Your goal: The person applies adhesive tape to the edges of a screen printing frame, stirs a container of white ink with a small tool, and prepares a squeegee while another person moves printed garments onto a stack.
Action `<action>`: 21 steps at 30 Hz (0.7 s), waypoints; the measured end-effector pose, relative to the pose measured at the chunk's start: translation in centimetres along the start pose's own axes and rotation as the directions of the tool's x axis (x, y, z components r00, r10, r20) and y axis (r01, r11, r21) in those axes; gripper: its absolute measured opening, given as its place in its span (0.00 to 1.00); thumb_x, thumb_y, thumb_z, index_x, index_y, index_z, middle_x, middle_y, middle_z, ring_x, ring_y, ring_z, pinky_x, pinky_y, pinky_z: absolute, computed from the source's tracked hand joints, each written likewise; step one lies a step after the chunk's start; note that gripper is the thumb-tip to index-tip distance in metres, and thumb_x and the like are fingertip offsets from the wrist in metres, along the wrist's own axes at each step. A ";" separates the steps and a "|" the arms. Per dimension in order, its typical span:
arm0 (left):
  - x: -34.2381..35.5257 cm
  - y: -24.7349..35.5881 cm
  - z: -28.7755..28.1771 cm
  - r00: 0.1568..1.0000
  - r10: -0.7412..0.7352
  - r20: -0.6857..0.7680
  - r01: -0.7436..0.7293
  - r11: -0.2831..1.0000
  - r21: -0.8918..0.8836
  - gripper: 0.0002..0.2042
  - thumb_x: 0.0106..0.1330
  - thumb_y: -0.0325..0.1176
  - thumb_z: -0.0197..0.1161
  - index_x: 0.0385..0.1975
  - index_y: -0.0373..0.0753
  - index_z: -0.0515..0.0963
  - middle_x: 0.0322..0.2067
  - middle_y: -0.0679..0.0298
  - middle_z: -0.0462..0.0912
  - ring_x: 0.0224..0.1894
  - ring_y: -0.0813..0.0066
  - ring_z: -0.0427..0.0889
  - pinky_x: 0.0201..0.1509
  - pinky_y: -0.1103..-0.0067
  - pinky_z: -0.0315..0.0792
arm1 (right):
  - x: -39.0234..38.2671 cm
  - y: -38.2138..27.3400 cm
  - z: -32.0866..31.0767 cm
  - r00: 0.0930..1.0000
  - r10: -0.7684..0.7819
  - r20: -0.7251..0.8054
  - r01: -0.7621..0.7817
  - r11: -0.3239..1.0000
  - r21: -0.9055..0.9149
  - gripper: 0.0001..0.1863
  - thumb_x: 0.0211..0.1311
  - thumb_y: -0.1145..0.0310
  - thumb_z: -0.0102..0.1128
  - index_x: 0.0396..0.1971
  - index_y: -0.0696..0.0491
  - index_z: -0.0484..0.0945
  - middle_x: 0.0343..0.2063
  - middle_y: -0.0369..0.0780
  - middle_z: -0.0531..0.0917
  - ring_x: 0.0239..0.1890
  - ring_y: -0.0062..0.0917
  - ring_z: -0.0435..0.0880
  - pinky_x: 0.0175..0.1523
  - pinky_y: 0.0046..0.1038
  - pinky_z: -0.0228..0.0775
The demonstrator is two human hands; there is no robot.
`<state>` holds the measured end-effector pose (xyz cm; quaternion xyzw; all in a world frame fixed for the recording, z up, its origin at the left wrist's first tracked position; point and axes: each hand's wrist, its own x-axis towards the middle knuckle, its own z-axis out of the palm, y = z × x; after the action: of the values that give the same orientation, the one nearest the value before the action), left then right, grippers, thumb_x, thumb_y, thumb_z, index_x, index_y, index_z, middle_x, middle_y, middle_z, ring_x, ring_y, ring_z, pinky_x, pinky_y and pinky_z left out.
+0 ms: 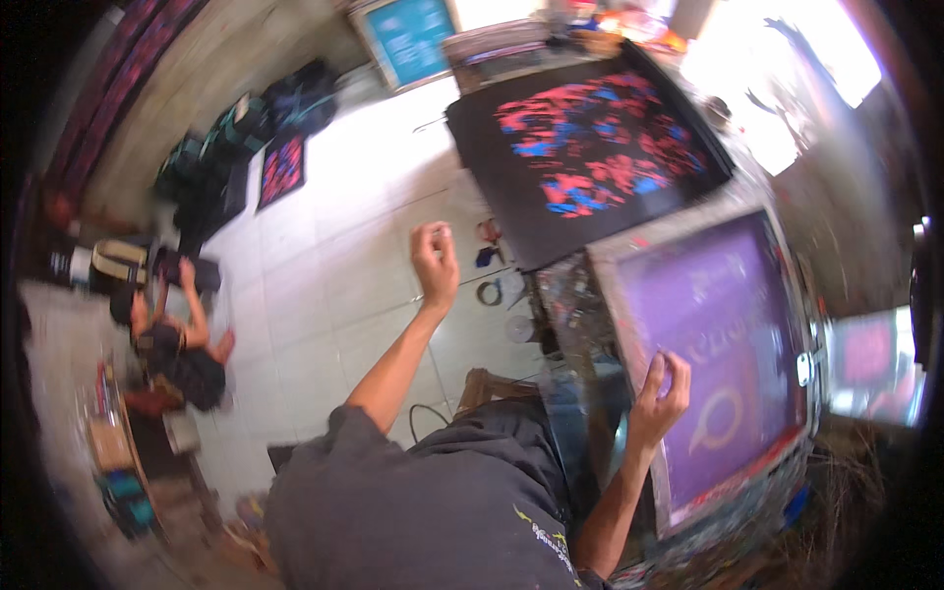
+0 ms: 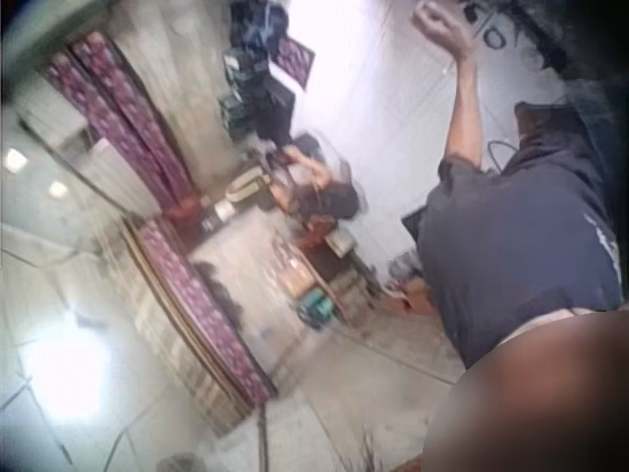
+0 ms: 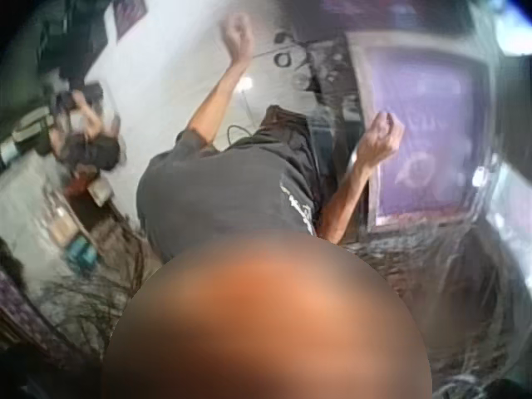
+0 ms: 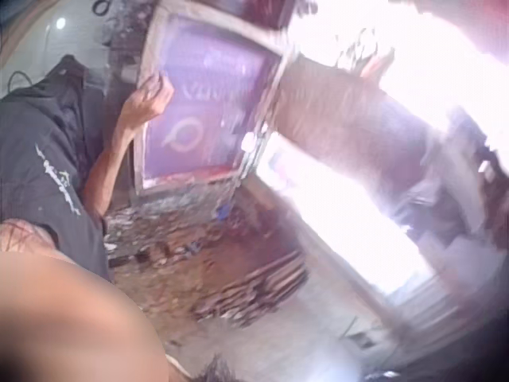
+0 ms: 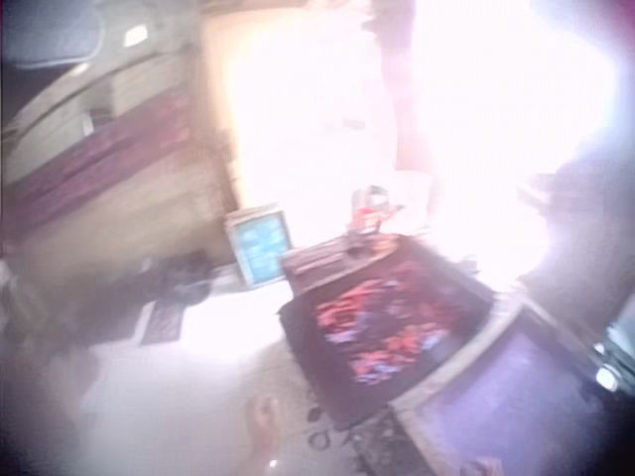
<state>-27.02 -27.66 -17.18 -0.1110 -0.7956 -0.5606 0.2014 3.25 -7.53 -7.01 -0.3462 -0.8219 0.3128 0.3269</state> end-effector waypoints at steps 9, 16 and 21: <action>-17.5 -18.3 13.4 0.666 -0.464 0.584 0.369 0.886 0.282 0.14 0.71 0.38 0.54 0.40 0.34 0.81 0.35 0.47 0.84 0.41 0.44 0.83 0.48 0.57 0.76 | 5.9 0.2 8.1 0.886 -0.090 0.455 0.371 0.727 -0.578 0.36 0.73 0.45 0.49 0.71 0.53 0.60 0.71 0.51 0.62 0.73 0.46 0.58 0.74 0.46 0.48; -17.9 -18.0 23.1 0.437 -0.363 0.823 0.359 0.909 0.211 0.22 0.70 0.42 0.53 0.57 0.32 0.71 0.46 0.38 0.81 0.48 0.38 0.81 0.49 0.52 0.76 | 6.0 -1.3 8.2 0.892 -0.045 0.449 0.329 0.746 -0.579 0.34 0.72 0.46 0.51 0.68 0.54 0.63 0.66 0.51 0.67 0.68 0.46 0.66 0.70 0.45 0.54; -16.9 -21.6 25.1 0.375 -0.225 0.899 0.311 0.944 0.106 0.24 0.70 0.39 0.55 0.63 0.34 0.67 0.53 0.44 0.78 0.53 0.45 0.81 0.49 0.58 0.80 | 7.0 -1.2 8.9 0.909 -0.056 0.414 0.315 0.741 -0.592 0.35 0.67 0.47 0.60 0.64 0.55 0.68 0.63 0.51 0.72 0.66 0.47 0.68 0.66 0.48 0.59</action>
<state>-25.50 -10.83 -50.33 -0.2712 -0.7620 -0.4695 -0.3541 -7.73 -5.35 -9.07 -0.2868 -0.9557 0.0343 0.0568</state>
